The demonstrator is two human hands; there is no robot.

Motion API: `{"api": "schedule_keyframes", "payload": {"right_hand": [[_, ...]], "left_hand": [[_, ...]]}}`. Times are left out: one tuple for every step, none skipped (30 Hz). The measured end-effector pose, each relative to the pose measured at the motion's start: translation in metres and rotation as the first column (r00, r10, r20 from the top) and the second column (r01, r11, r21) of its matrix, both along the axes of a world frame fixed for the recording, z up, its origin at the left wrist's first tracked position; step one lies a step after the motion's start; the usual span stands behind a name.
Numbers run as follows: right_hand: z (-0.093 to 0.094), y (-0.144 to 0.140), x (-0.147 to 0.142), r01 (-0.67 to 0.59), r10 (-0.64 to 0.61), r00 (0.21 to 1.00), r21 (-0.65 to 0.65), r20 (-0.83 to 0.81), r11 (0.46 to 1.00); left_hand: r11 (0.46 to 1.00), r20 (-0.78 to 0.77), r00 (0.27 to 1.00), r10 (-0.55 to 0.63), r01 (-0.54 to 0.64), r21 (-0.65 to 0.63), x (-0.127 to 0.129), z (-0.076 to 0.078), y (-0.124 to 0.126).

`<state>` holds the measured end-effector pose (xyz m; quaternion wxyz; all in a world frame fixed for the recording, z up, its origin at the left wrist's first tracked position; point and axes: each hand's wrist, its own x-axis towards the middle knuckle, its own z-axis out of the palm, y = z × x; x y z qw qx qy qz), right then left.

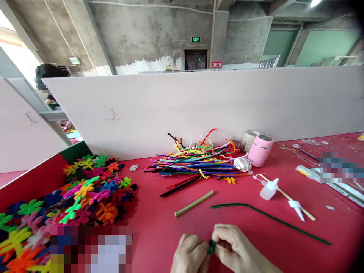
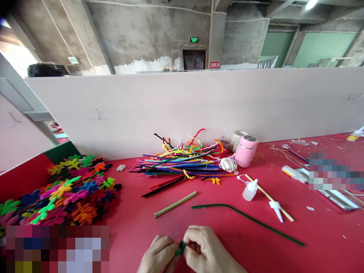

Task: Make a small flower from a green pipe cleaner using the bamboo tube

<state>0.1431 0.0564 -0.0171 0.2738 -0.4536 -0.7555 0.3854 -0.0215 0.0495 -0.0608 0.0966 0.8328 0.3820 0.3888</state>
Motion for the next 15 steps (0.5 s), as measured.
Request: {"api": "schedule_keyframes", "payload": {"right_hand": [[0.001, 0.001, -0.001, 0.003, -0.005, 0.999, -0.047, -0.034, 0.999], [0.001, 0.002, -0.001, 0.0, -0.007, 0.997, -0.096, -0.076, 0.995], [0.001, 0.002, -0.002, -0.015, -0.004, 0.992, -0.147, -0.126, 0.989], [0.0, 0.002, -0.002, -0.035, -0.001, 0.984, -0.2, -0.18, 0.979], [-0.002, 0.002, -0.002, -0.057, -0.003, 0.972, -0.249, -0.235, 0.967], [-0.004, 0.002, -0.002, -0.083, -0.005, 0.959, -0.298, -0.285, 0.951], [-0.006, 0.002, -0.001, -0.102, -0.017, 0.946, -0.348, -0.324, 0.932], [-0.009, 0.001, 0.001, -0.112, -0.04, 0.936, -0.403, -0.35, 0.908], [-0.012, 0.0, 0.002, -0.112, -0.073, 0.929, -0.462, -0.364, 0.88], [-0.013, 0.0, 0.004, -0.103, -0.108, 0.925, -0.515, -0.364, 0.851], [-0.014, -0.001, 0.006, -0.085, -0.141, 0.926, -0.557, -0.351, 0.826], [-0.014, -0.002, 0.007, -0.061, -0.167, 0.93, -0.585, -0.329, 0.809], [-0.012, -0.002, 0.007, -0.036, -0.176, 0.938, -0.588, -0.3, 0.808], [-0.009, -0.003, 0.007, -0.007, -0.176, 0.947, -0.567, -0.268, 0.824], [-0.006, -0.004, 0.006, 0.011, -0.157, 0.959, -0.521, -0.236, 0.853]], "left_hand": [[0.998, -0.038, 0.999, 0.007, -0.005, 0.056, 0.0, 0.0, 0.001], [0.993, -0.074, 0.997, 0.02, -0.011, 0.115, 0.0, 0.001, 0.001], [0.985, -0.108, 0.993, 0.039, -0.02, 0.174, 0.0, 0.002, 0.002], [0.973, -0.135, 0.989, 0.061, -0.029, 0.229, 0.0, 0.004, 0.002], [0.96, -0.159, 0.984, 0.083, -0.036, 0.279, 0.0, 0.006, 0.002], [0.946, -0.18, 0.978, 0.102, -0.04, 0.321, 0.0, 0.008, 0.002], [0.933, -0.2, 0.973, 0.118, -0.04, 0.357, 0.001, 0.01, 0.002], [0.921, -0.218, 0.967, 0.133, -0.039, 0.388, 0.001, 0.011, 0.001], [0.909, -0.23, 0.962, 0.145, -0.038, 0.416, 0.002, 0.012, 0.0], [0.898, -0.235, 0.959, 0.157, -0.04, 0.438, 0.003, 0.012, -0.001], [0.889, -0.228, 0.958, 0.171, -0.051, 0.454, 0.005, 0.011, -0.002], [0.884, -0.212, 0.96, 0.185, -0.068, 0.463, 0.006, 0.011, -0.003], [0.883, -0.193, 0.962, 0.193, -0.085, 0.461, 0.007, 0.009, -0.004], [0.893, -0.173, 0.967, 0.189, -0.097, 0.439, 0.008, 0.008, -0.005], [0.916, -0.149, 0.974, 0.172, -0.102, 0.389, 0.008, 0.006, -0.006]]}}
